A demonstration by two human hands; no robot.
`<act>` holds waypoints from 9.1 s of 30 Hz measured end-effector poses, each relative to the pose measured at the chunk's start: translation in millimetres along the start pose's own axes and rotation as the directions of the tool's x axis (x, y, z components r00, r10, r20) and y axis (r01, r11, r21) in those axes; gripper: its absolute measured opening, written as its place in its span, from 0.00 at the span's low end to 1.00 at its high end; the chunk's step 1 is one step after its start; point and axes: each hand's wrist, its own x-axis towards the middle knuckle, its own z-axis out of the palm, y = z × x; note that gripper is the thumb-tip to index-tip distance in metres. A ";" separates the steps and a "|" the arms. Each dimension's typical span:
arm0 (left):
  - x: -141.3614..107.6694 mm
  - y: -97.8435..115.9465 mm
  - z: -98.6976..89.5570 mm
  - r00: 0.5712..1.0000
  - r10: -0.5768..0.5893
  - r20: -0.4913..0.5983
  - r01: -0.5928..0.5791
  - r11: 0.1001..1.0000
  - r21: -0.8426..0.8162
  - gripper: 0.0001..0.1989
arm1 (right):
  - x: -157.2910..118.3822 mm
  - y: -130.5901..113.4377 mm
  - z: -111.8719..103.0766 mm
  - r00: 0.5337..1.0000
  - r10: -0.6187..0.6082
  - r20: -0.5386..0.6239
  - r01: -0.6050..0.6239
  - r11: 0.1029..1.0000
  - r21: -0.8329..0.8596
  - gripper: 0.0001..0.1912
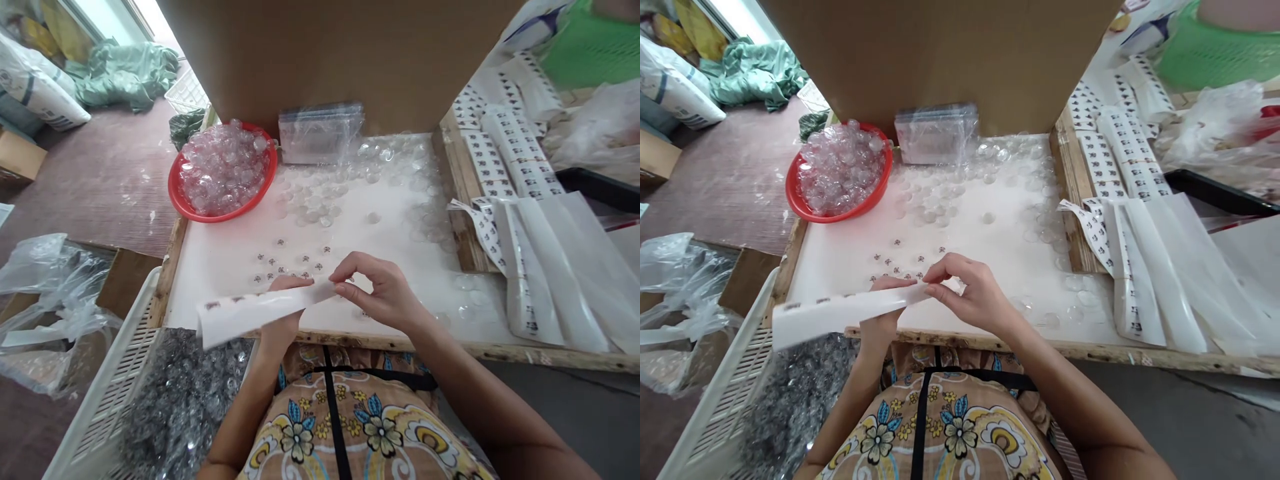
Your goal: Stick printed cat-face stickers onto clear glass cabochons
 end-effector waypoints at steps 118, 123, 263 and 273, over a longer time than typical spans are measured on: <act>6.8 -50.9 -21.0 0.917 -0.328 -0.228 0.150 0.811 -0.566 0.15 | 25.3 120.0 -12.2 0.813 0.581 -0.038 -0.578 0.795 -0.186 0.09; 5.6 -51.8 -18.3 0.925 -0.323 -0.198 0.156 0.802 -0.577 0.16 | 26.0 113.8 -1.1 0.872 0.482 -0.083 -0.474 0.791 -0.388 0.04; 3.8 -55.3 -15.5 0.896 -0.385 -0.223 0.187 0.781 -0.595 0.18 | 37.9 110.2 20.3 0.884 0.467 0.015 -0.437 0.837 -0.329 0.05; 0.2 -52.5 -13.4 0.894 -0.399 -0.202 0.208 0.770 -0.603 0.20 | 31.9 115.0 30.9 0.949 0.312 -0.047 -0.291 0.809 -0.511 0.13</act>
